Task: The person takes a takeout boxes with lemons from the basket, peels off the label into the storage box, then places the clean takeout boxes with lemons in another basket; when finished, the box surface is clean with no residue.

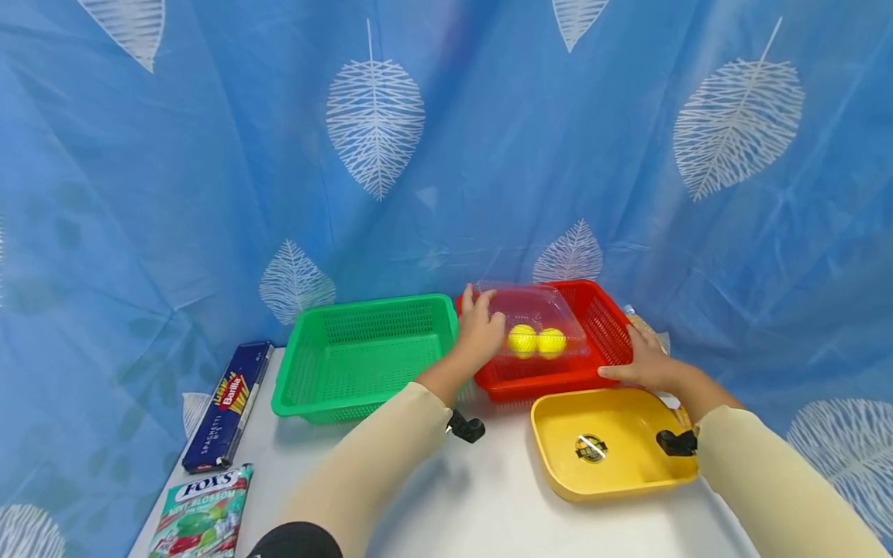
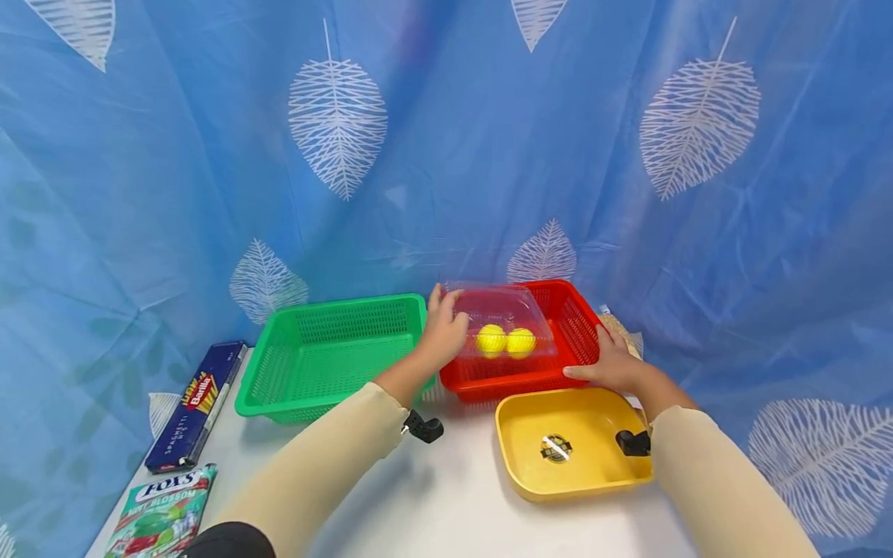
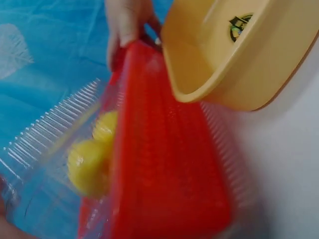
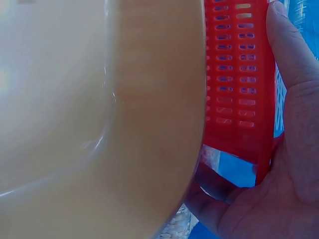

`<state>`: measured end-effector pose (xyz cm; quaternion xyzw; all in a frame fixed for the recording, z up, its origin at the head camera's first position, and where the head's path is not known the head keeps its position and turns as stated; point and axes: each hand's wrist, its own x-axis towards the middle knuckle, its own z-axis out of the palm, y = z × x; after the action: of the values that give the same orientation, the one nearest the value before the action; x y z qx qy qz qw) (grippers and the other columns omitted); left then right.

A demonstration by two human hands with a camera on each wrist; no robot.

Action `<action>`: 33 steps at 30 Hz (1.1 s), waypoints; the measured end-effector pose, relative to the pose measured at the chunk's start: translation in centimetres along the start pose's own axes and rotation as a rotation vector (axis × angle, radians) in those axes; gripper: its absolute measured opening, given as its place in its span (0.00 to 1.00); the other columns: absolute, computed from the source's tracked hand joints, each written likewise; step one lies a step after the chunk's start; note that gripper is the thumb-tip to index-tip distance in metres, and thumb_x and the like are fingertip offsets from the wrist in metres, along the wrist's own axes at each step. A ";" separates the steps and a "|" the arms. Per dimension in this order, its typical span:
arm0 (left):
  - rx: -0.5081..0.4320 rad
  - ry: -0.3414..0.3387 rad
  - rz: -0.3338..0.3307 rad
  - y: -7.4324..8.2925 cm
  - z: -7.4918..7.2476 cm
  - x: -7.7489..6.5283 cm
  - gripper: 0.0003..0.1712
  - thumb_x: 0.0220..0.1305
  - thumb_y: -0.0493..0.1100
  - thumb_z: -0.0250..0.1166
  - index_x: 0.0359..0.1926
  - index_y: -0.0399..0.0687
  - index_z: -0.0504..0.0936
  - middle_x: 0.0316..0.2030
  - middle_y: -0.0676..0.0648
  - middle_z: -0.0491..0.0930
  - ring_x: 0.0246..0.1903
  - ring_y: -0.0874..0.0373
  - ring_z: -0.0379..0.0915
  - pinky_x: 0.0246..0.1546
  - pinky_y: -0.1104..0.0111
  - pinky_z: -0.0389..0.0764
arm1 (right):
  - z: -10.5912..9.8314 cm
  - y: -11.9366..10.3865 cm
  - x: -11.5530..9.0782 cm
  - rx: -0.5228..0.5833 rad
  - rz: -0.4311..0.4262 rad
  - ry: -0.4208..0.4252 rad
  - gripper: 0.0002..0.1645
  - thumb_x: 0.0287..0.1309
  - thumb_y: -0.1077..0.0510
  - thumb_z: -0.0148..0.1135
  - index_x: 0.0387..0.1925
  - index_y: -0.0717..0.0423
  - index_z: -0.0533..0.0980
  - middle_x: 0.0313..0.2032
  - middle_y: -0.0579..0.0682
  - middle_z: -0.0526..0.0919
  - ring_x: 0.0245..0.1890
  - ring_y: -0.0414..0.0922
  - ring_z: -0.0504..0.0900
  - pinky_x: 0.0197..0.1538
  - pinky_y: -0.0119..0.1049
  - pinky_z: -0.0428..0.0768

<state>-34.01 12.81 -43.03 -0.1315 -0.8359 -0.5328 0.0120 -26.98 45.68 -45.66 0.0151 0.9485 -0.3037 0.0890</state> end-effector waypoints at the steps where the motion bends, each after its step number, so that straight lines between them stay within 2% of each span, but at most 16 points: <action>1: 0.008 0.000 -0.002 -0.1 0.6 0.1 0.34 0.71 0.44 0.50 0.77 0.55 0.67 0.85 0.51 0.32 0.79 0.34 0.47 0.59 0.45 0.80 | 0.0 0.0 0.0 -0.002 -0.001 0.000 0.82 0.52 0.34 0.77 0.80 0.69 0.32 0.75 0.79 0.39 0.68 0.78 0.50 0.56 0.67 0.82; 4: 0.041 0.004 -0.017 -0.4 2.2 0.4 0.34 0.71 0.44 0.51 0.78 0.55 0.67 0.85 0.52 0.32 0.81 0.33 0.39 0.71 0.38 0.67 | 0.1 0.0 0.0 0.005 -0.001 -0.005 0.83 0.51 0.33 0.77 0.80 0.70 0.31 0.75 0.79 0.38 0.68 0.78 0.49 0.57 0.69 0.81; 6: 0.049 0.010 -0.054 -0.8 2.9 0.5 0.34 0.71 0.44 0.52 0.78 0.55 0.67 0.85 0.52 0.32 0.81 0.34 0.40 0.72 0.38 0.67 | 0.1 0.2 0.1 0.014 -0.001 -0.013 0.83 0.51 0.33 0.77 0.80 0.70 0.31 0.75 0.79 0.37 0.69 0.79 0.47 0.58 0.70 0.79; 10: 0.081 0.029 -0.120 -1.7 3.8 0.6 0.34 0.72 0.45 0.54 0.78 0.54 0.66 0.85 0.48 0.35 0.80 0.38 0.48 0.72 0.42 0.70 | 0.4 0.5 0.2 0.026 -0.005 -0.006 0.83 0.48 0.33 0.78 0.81 0.67 0.33 0.76 0.77 0.37 0.71 0.78 0.46 0.59 0.70 0.79; 17: 0.096 -0.006 -0.121 -1.9 4.3 1.3 0.34 0.73 0.45 0.53 0.78 0.51 0.64 0.85 0.47 0.34 0.78 0.35 0.51 0.71 0.41 0.70 | -0.1 0.3 0.1 0.029 0.009 0.001 0.83 0.50 0.33 0.78 0.81 0.67 0.32 0.76 0.77 0.37 0.69 0.77 0.50 0.57 0.68 0.81; 20: 0.165 -0.050 -0.120 -1.9 4.6 1.6 0.34 0.75 0.46 0.53 0.79 0.51 0.62 0.85 0.46 0.35 0.77 0.35 0.55 0.72 0.42 0.70 | -0.2 0.1 0.1 0.030 0.013 -0.001 0.83 0.50 0.33 0.78 0.81 0.67 0.32 0.76 0.78 0.38 0.69 0.78 0.50 0.58 0.69 0.81; 25: 0.300 -0.172 -0.140 -1.9 5.0 1.5 0.36 0.78 0.50 0.54 0.82 0.54 0.58 0.85 0.44 0.36 0.77 0.39 0.60 0.71 0.45 0.71 | -0.1 0.0 0.1 0.040 0.010 0.008 0.81 0.50 0.35 0.78 0.81 0.66 0.35 0.76 0.78 0.39 0.71 0.79 0.46 0.58 0.70 0.79; 30: 0.365 -0.286 -0.222 -1.7 5.3 0.9 0.41 0.75 0.55 0.60 0.83 0.63 0.56 0.86 0.49 0.38 0.80 0.42 0.53 0.66 0.40 0.74 | 0.0 0.0 0.2 0.073 0.040 -0.010 0.83 0.48 0.33 0.79 0.82 0.63 0.33 0.77 0.76 0.36 0.71 0.79 0.45 0.58 0.68 0.81; 33: 0.371 -0.308 -0.241 -1.6 5.4 0.8 0.43 0.72 0.55 0.63 0.83 0.66 0.56 0.86 0.50 0.38 0.82 0.41 0.48 0.63 0.37 0.76 | -0.1 -0.1 0.2 0.079 0.044 -0.010 0.84 0.47 0.32 0.79 0.82 0.62 0.33 0.77 0.76 0.36 0.71 0.79 0.44 0.57 0.67 0.82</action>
<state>-34.48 17.13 -46.65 -0.1063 -0.9207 -0.3419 -0.1551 -27.18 45.65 -45.62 0.0380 0.9347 -0.3390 0.1000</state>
